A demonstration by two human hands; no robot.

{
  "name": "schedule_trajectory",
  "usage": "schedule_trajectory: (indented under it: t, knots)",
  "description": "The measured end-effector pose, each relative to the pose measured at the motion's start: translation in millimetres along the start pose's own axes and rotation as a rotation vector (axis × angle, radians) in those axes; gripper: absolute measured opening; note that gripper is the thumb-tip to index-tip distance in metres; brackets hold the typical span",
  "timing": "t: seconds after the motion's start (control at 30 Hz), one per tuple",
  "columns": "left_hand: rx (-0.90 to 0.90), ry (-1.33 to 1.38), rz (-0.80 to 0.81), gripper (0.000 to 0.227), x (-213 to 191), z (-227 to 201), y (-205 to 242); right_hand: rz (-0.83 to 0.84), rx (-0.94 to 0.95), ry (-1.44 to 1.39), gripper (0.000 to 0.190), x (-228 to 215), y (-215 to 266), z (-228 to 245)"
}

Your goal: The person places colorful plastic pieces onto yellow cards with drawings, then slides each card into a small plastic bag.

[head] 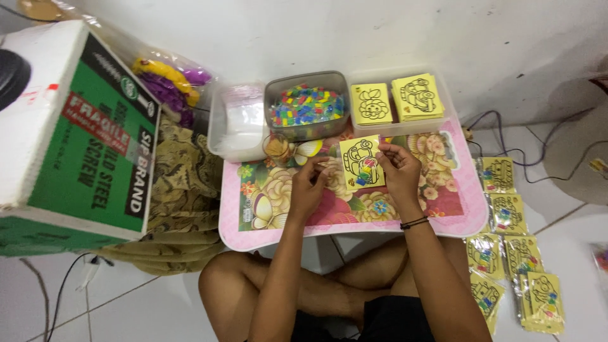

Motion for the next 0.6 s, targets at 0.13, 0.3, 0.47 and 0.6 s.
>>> schedule_trajectory:
  t: [0.13, 0.3, 0.47, 0.6]
  knots:
    - [0.014, 0.004, 0.016, 0.023, 1, 11, -3, -0.090, 0.035, -0.002, 0.022, -29, -10, 5]
    - [0.038, -0.034, 0.025, 0.022, 3, 7, -5, -0.208, 0.049, -0.015, 0.020, -89, -27, 18]
    - [0.024, -0.047, 0.050, 0.029, 5, -2, -3, -0.350, 0.002, 0.066, 0.018, -163, -49, 39]
    - [0.008, -0.076, 0.040, 0.030, 7, -4, -3, -0.496, -0.040, 0.141, 0.019, -218, -64, 48]
Point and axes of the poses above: each hand's wrist, its own y-axis away from the middle knuckle, its own x-axis out of the palm, z = x × y, the point moved 1 cm from there along -y, towards the middle knuckle, and after that the axes turned 11 degrees about -z, right-handed, at the moved point
